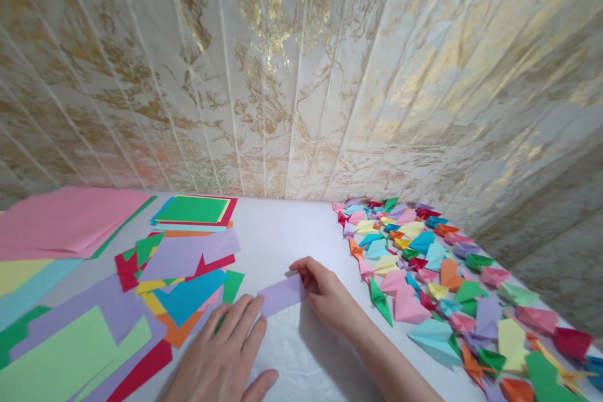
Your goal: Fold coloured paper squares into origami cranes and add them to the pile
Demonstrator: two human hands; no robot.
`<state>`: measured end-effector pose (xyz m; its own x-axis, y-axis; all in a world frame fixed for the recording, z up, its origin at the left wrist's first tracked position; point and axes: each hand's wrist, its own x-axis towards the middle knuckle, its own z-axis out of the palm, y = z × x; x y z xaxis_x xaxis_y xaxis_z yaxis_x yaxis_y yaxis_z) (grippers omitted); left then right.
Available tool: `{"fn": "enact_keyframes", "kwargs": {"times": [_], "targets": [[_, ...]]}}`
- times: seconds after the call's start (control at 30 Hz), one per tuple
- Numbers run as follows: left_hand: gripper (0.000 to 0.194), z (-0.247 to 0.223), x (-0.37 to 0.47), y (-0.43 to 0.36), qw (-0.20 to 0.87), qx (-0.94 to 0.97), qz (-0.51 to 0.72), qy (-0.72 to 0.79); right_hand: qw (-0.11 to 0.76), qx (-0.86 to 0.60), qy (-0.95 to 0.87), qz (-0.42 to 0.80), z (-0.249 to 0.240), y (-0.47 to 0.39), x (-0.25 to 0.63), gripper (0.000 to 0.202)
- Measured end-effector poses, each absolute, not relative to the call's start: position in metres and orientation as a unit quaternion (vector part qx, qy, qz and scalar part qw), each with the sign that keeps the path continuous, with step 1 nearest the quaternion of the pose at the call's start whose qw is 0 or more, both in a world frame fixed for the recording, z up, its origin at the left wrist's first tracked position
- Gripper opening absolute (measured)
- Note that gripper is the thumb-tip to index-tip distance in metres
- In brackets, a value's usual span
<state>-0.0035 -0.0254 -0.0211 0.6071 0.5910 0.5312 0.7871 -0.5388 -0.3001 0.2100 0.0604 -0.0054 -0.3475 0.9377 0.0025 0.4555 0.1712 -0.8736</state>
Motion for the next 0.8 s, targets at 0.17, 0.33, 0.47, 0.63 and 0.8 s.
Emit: {"fn": "enact_keyframes", "kwargs": {"times": [0.17,0.33,0.47,0.63,0.8], "targets": [[0.035,-0.017,0.001,-0.024,0.207,-0.858,-0.211,-0.421,0.259,-0.474,-0.700,0.468,0.000,0.061,0.215,0.053],[0.058,-0.008,0.008,-0.022,0.127,-0.852,-0.251,-0.441,0.265,-0.453,-0.769,0.365,0.002,0.054,0.210,0.038],[0.062,-0.001,0.007,-0.020,0.091,-0.872,-0.233,-0.421,0.295,-0.360,-0.832,0.300,0.001,0.053,0.209,0.036],[0.048,-0.003,0.001,-0.017,0.079,-0.892,-0.187,-0.404,0.244,-0.340,-0.892,0.170,0.004,0.058,0.215,0.041],[0.050,-0.009,0.001,-0.019,0.085,-0.889,-0.189,-0.409,0.112,-0.314,-0.942,0.025,0.019,0.044,0.209,0.024]]}}
